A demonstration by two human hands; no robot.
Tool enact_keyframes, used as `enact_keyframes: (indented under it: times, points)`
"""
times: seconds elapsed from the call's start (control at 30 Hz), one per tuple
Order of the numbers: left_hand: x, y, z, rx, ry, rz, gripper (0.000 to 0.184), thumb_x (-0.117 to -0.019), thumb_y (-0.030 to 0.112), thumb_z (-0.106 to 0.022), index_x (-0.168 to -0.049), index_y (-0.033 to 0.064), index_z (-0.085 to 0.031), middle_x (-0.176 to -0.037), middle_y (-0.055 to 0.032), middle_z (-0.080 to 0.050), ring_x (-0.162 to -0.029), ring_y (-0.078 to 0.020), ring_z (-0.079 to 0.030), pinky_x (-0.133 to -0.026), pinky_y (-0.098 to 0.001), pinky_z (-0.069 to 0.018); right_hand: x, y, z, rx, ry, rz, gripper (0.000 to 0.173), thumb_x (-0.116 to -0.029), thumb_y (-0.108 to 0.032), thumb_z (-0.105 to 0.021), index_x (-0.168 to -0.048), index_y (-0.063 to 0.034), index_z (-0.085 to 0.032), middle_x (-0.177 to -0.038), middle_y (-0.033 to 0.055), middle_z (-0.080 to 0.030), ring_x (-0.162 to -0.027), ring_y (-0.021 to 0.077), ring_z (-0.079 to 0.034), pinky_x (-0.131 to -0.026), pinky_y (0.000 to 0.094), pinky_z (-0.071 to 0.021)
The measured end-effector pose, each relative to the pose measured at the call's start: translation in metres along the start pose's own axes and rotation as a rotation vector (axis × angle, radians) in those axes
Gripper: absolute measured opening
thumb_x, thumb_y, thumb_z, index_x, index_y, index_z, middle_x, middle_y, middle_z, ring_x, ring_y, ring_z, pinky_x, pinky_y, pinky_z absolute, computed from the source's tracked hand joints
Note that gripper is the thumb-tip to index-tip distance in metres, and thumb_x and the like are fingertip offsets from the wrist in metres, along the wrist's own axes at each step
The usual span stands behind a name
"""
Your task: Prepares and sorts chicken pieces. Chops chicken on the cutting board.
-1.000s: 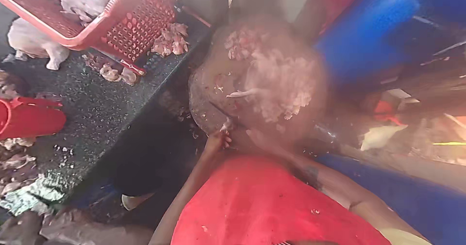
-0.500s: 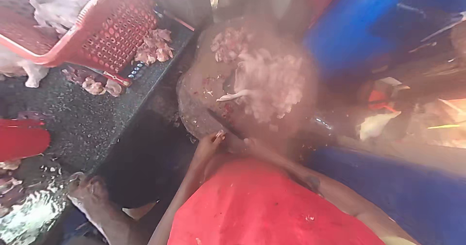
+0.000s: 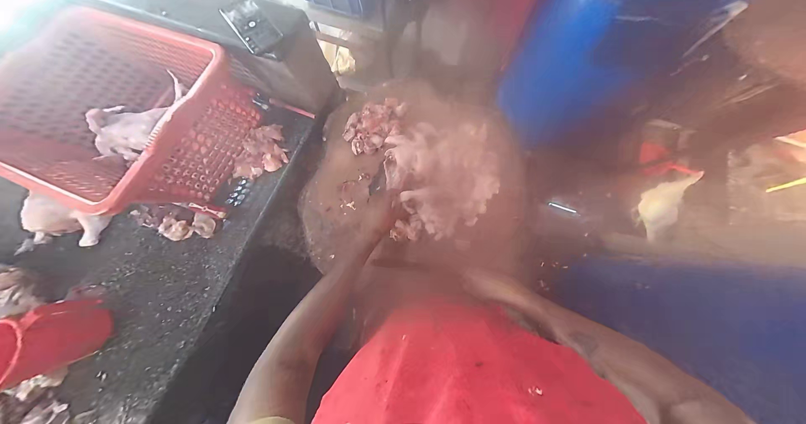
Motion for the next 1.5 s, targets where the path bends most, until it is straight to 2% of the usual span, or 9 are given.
enact_keyframes:
  times: [0.2,0.33,0.47,0.6,0.73,0.87,1.07,1.3,1.5]
  points:
    - [0.032,0.031,0.04,-0.04,-0.088,0.074,0.046,-0.1085,0.042,-0.045,-0.147,0.019,-0.052,-0.117,-0.0204,-0.071,-0.109,-0.0422,-0.068,-0.093,-0.0669,-0.0506,-0.047,-0.037,0.003,-0.329,0.096,0.103,0.047,-0.1085,-0.041,-0.046,-0.13,-0.0004,-0.057,-0.107,0.0222,-0.066,-0.098,0.0356,-0.066,-0.089,0.0568,-0.0522]
    - [0.095,0.001,0.027,0.527,-0.384,-0.013,0.044,-0.1106,0.041,-0.039,-0.118,0.0067,-0.065,-0.078,-0.0023,-0.061,-0.066,-0.0125,-0.058,-0.067,-0.0343,-0.0532,-0.027,0.011,0.02,-0.483,0.342,-0.114,0.048,-0.1085,-0.039,-0.047,-0.139,-0.0025,-0.056,-0.114,0.0229,-0.068,-0.105,0.0358,-0.068,-0.096,0.0573,-0.0517]
    - [0.138,-0.027,-0.053,0.898,-0.524,0.075,0.042,-0.1093,0.044,-0.04,-0.124,0.0141,-0.066,-0.072,0.0062,-0.057,-0.059,-0.0054,-0.052,-0.058,-0.0253,-0.0492,-0.017,0.052,0.008,-0.63,0.422,-0.215,0.052,-0.1092,-0.042,-0.045,-0.141,-0.0016,-0.054,-0.112,0.0221,-0.068,-0.099,0.0327,-0.067,-0.093,0.0547,-0.053]
    - [0.142,-0.067,-0.102,0.642,-0.368,0.215,0.038,-0.1069,0.038,-0.052,-0.114,0.0032,-0.065,-0.08,-0.0053,-0.059,-0.066,-0.0146,-0.056,-0.066,-0.0364,-0.0514,-0.002,0.033,0.031,-0.558,0.453,-0.141,0.051,-0.1093,-0.046,-0.04,-0.135,-0.0064,-0.059,-0.095,0.0137,-0.066,-0.083,0.0257,-0.066,-0.081,0.0498,-0.0555]
    - [0.15,-0.079,-0.084,0.3,-0.274,0.293,0.041,-0.1027,0.045,-0.057,-0.129,0.0145,-0.065,-0.113,-0.0144,-0.072,-0.105,-0.0341,-0.069,-0.093,-0.064,-0.0517,0.056,-0.058,0.101,-0.631,0.698,0.357,0.06,-0.1084,-0.055,-0.031,-0.114,-0.0039,-0.062,-0.073,-0.0052,-0.051,-0.06,0.004,-0.048,-0.057,0.025,-0.047]
    - [0.143,-0.087,-0.081,0.236,-0.251,0.263,0.041,-0.1041,0.046,-0.054,-0.132,0.0172,-0.064,-0.115,-0.0152,-0.072,-0.108,-0.0368,-0.068,-0.094,-0.0663,-0.0505,0.081,-0.107,0.116,-0.519,0.906,0.651,0.075,-0.1019,-0.071,-0.024,-0.113,-0.0054,-0.06,-0.08,-0.002,-0.06,-0.068,0.0002,-0.058,-0.061,0.0225,-0.0527]
    - [0.145,-0.09,-0.08,0.221,-0.234,0.232,0.039,-0.1026,0.044,-0.057,-0.126,0.0143,-0.066,-0.111,-0.0156,-0.072,-0.106,-0.0365,-0.069,-0.093,-0.065,-0.0509,-0.027,-0.011,0.015,-0.15,0.346,-0.119,0.055,-0.109,-0.049,-0.037,-0.127,-0.0033,-0.063,-0.112,0.019,-0.069,-0.107,0.033,-0.068,-0.097,0.0556,-0.0518]
    - [0.167,-0.123,-0.078,0.327,-0.23,0.171,0.04,-0.1025,0.043,-0.06,-0.119,0.0077,-0.069,-0.106,-0.018,-0.071,-0.1,-0.0349,-0.069,-0.093,-0.0622,-0.0517,0.011,-0.055,0.04,-0.326,0.598,0.179,0.061,-0.1075,-0.051,-0.033,-0.125,0.0002,-0.063,-0.095,0.013,-0.069,-0.086,0.0218,-0.067,-0.082,0.0435,-0.0566]
    - [0.161,-0.098,-0.045,0.392,-0.194,0.129,0.041,-0.1024,0.046,-0.06,-0.119,0.0106,-0.07,-0.101,-0.0141,-0.072,-0.092,-0.0291,-0.069,-0.088,-0.0568,-0.0534,-0.025,-0.001,0.015,-0.449,0.342,-0.095,0.053,-0.1125,-0.039,-0.032,-0.117,0.0034,-0.062,-0.092,0.0169,-0.063,-0.084,0.0267,-0.064,-0.082,0.0473,-0.0542]
Point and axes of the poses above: each hand's wrist, its own x-axis away from the middle knuckle, its own z-axis out of the back of the hand, y = z × x, the point moved 9 cm from there along -x, towards the middle knuckle
